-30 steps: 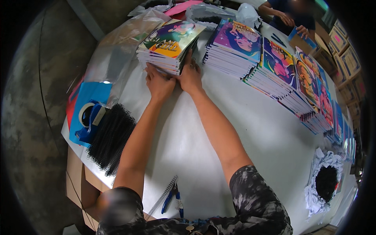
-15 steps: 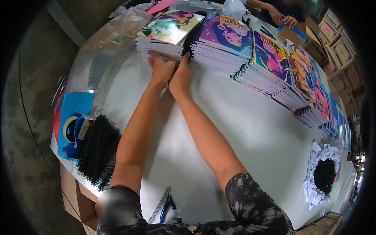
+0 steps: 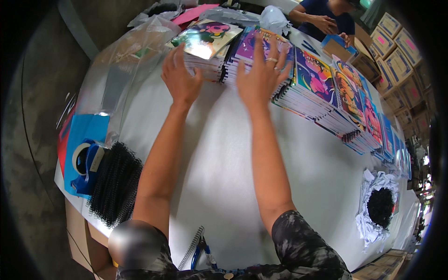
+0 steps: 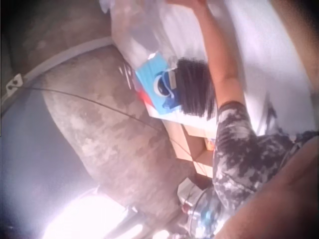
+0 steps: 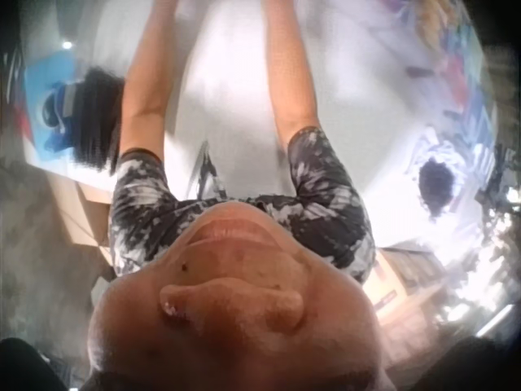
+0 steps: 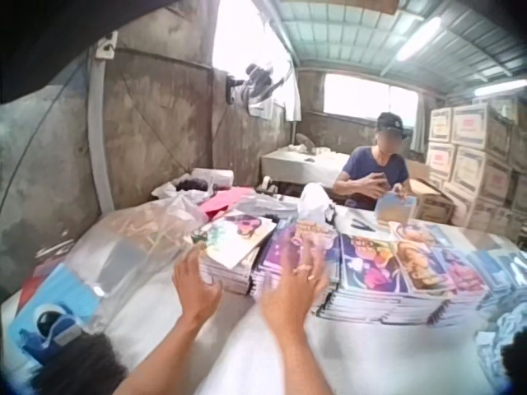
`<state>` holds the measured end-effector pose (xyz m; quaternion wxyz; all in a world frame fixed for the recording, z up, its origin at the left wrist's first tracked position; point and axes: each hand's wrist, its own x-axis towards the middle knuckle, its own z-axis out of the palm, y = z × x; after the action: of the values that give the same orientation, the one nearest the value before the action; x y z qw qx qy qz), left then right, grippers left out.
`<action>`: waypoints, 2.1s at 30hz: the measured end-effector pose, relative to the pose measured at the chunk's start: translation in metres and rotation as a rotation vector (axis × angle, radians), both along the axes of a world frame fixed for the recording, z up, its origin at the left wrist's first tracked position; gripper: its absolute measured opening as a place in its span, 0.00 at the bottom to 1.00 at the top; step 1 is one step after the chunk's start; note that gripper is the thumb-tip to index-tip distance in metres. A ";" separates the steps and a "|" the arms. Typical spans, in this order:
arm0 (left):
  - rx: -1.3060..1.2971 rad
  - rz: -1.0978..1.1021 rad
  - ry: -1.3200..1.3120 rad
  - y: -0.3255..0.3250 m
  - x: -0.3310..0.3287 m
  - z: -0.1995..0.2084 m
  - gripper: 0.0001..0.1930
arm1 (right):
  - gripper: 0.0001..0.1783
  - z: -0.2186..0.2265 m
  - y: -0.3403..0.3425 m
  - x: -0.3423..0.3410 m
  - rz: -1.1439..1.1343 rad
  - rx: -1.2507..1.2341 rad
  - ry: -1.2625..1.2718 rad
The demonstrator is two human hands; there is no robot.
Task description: The person assembles spiral-bound notebooks by inserting metal spirals into pre-punched holes and closing them with pliers. The person repeatedly picks up a notebook, aligns the spiral, and crimps it shut, then stacks the finished unit.
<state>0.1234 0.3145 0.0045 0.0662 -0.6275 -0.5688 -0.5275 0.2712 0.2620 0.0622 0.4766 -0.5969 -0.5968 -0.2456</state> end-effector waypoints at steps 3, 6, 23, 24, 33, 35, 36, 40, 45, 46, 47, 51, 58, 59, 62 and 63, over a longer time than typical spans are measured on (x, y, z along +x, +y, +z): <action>-0.022 0.024 0.353 0.022 -0.007 0.004 0.26 | 0.28 -0.009 -0.002 0.061 -0.030 -0.391 -0.040; -0.110 -0.084 0.337 0.043 -0.015 0.028 0.18 | 0.20 -0.011 -0.002 0.077 0.028 -0.420 -0.027; 0.011 0.148 0.139 0.005 0.007 -0.029 0.21 | 0.09 0.017 0.011 0.062 0.130 0.391 0.499; -0.058 0.104 0.000 0.005 0.003 -0.033 0.20 | 0.09 0.024 0.015 0.061 0.150 0.450 0.489; -0.247 0.009 -0.068 0.006 -0.003 -0.048 0.17 | 0.15 0.008 0.095 0.005 0.262 -0.087 -0.269; -0.225 0.032 -0.055 0.006 -0.003 -0.051 0.16 | 0.15 -0.008 0.097 -0.002 0.281 -0.368 -0.318; -0.216 0.047 -0.048 0.005 -0.005 -0.050 0.16 | 0.16 -0.011 0.092 -0.007 0.307 -0.385 -0.268; -0.335 -0.007 -0.125 0.001 -0.005 -0.047 0.17 | 0.16 -0.008 0.089 -0.014 0.348 -0.432 -0.354; -0.395 -0.041 -0.068 -0.001 -0.002 -0.044 0.17 | 0.17 -0.019 0.084 -0.032 0.483 -0.245 -0.218; -0.406 -0.046 -0.054 0.000 -0.003 -0.044 0.17 | 0.17 -0.019 0.083 -0.036 0.497 -0.211 -0.196; -0.417 -0.051 -0.040 0.002 -0.003 -0.045 0.17 | 0.16 -0.017 0.082 -0.037 0.490 -0.202 -0.257; -0.448 -0.088 -0.099 0.004 -0.004 -0.039 0.19 | 0.18 -0.016 0.081 -0.035 0.461 -0.283 -0.217; 0.314 0.013 -0.376 0.036 -0.024 0.014 0.28 | 0.36 -0.071 0.002 -0.016 0.535 -0.313 -0.220; 0.284 0.016 -0.267 0.052 -0.026 0.029 0.30 | 0.39 -0.089 -0.015 -0.014 0.534 -0.387 -0.145; -0.210 0.127 0.027 0.104 -0.038 0.063 0.38 | 0.41 -0.102 -0.044 -0.021 0.548 -0.603 -0.030; -0.430 0.019 0.063 0.117 -0.045 0.061 0.40 | 0.42 -0.101 -0.042 -0.026 0.555 -0.639 -0.005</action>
<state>0.0785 0.4318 0.0655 -0.0467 -0.6379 -0.6718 -0.3735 0.2457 0.2201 -0.0392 0.3141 -0.5308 -0.7822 0.0880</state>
